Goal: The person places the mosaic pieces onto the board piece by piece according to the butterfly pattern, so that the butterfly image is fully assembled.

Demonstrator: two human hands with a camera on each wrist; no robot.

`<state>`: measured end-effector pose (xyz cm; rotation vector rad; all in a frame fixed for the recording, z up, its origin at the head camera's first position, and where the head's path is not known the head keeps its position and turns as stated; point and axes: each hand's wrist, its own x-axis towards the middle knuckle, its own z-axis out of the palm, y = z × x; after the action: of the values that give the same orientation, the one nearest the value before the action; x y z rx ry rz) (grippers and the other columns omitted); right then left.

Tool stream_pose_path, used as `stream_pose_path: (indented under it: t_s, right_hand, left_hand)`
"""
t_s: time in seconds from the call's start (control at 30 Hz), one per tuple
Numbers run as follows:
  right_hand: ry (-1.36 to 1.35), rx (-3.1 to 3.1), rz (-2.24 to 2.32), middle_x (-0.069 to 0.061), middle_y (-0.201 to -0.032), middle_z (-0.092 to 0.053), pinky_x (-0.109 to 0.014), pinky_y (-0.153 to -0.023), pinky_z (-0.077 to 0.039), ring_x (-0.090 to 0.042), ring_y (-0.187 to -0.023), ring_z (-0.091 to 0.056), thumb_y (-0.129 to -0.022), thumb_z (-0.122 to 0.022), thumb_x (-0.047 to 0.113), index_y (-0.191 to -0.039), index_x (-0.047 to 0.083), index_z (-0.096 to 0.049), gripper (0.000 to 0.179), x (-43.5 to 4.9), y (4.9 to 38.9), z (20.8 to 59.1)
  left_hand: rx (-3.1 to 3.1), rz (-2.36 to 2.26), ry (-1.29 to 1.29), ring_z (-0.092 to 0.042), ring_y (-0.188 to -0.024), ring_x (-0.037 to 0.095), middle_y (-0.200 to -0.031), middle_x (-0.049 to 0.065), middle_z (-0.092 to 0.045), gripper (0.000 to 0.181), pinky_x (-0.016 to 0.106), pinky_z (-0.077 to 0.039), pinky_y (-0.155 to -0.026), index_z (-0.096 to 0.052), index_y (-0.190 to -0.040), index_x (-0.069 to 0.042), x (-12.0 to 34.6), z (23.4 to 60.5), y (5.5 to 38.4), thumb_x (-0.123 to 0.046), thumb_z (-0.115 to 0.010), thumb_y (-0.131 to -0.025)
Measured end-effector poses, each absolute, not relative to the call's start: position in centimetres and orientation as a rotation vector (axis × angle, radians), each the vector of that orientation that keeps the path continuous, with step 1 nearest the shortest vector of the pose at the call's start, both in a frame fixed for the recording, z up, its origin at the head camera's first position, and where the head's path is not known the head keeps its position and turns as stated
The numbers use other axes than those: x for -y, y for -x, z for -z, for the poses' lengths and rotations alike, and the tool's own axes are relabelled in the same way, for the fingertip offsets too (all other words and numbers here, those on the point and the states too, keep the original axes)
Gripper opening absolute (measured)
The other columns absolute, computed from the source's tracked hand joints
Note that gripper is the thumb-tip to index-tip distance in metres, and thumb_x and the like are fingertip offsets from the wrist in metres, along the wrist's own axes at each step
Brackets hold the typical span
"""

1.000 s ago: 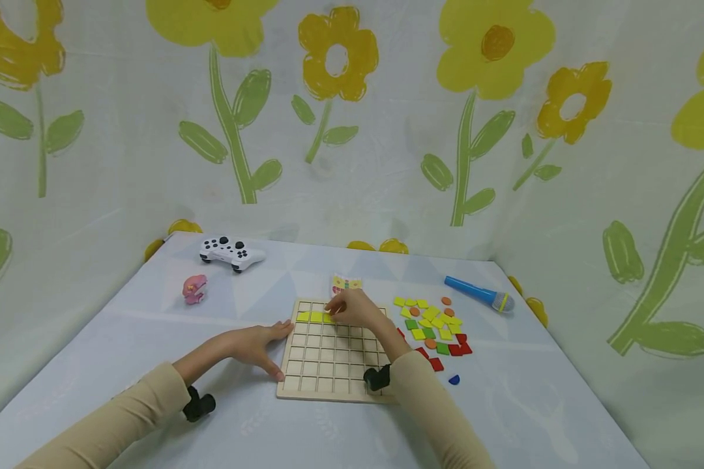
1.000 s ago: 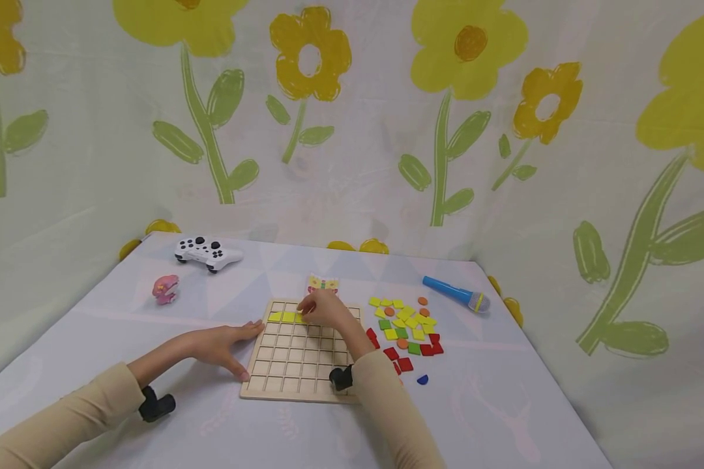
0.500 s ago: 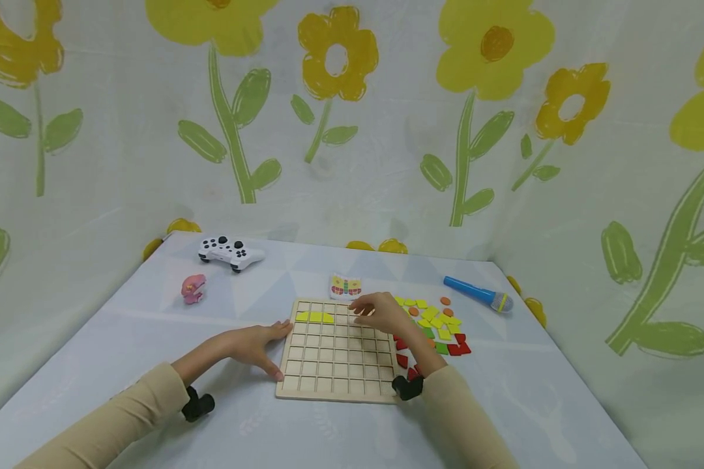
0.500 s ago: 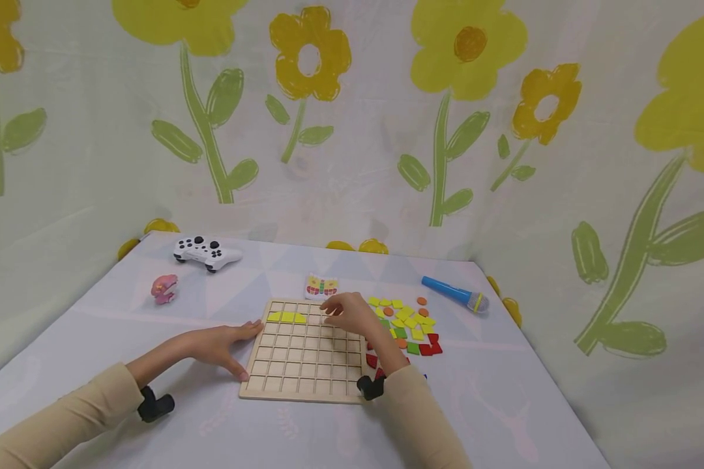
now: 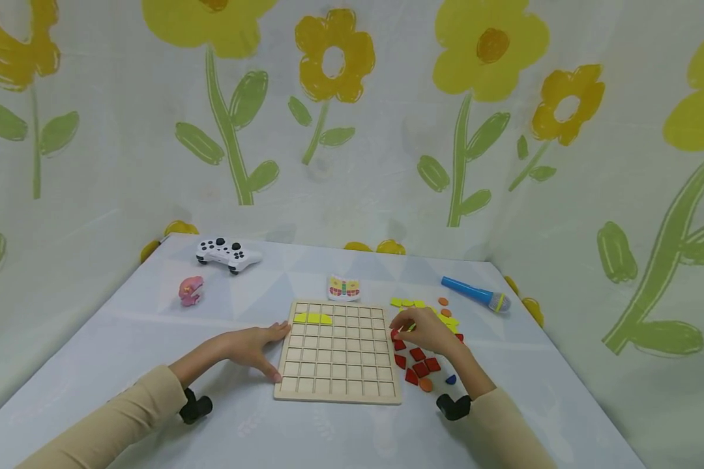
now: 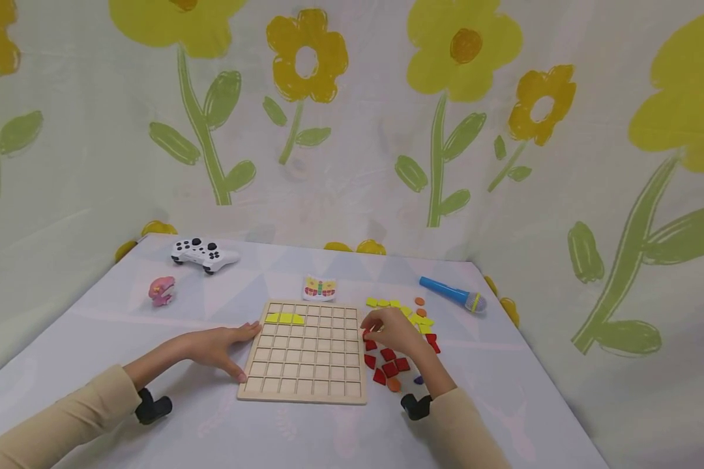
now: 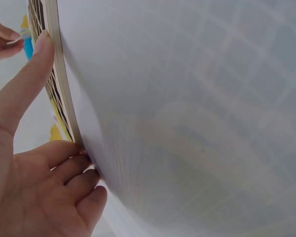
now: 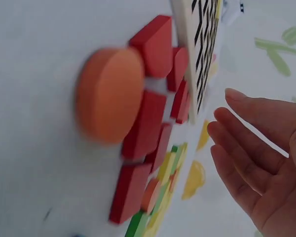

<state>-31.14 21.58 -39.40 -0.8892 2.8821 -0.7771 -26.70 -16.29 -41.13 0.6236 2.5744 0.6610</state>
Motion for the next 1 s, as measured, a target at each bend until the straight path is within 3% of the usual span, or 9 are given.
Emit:
stream_pose_path:
  t_s: [0.27,0.57,1.0]
  right_hand:
    - [0.777,-2.919,0.71,0.004,-0.083,-0.067,-0.022,-0.066,-0.052,-0.013,-0.076,-0.059,-0.083,-0.073,0.003,-0.094,0.007,-0.073,0.011,-24.5,30.5,39.9]
    - [0.589,-2.973,0.64,0.002,-0.077,-0.063,-0.032,-0.073,-0.053,-0.016,-0.075,-0.055,-0.079,-0.075,-0.002,-0.087,0.007,-0.071,0.013,-26.3,30.2,40.1]
    - [0.465,-2.913,0.678,0.002,-0.076,-0.059,-0.031,-0.073,-0.053,-0.016,-0.074,-0.053,-0.079,-0.077,0.001,-0.088,0.007,-0.069,0.014,-26.7,31.0,40.7]
  left_hand:
    - [-2.57,-0.663,-0.621,-0.016,-0.144,0.035,-0.157,0.017,-0.021,0.104,0.051,-0.02,-0.114,-0.029,-0.15,-0.001,16.3,41.3,26.8,-0.041,-0.084,-0.071]
    - [-2.578,-0.654,-0.636,-0.017,-0.144,0.035,-0.157,0.017,-0.021,0.104,0.05,-0.02,-0.114,-0.029,-0.15,0.0,16.3,41.4,26.8,-0.041,-0.084,-0.071]
    - [-2.575,-0.648,-0.664,-0.017,-0.144,0.037,-0.156,0.019,-0.021,0.104,0.052,-0.02,-0.114,-0.028,-0.15,0.001,16.3,41.3,26.8,-0.04,-0.084,-0.072]
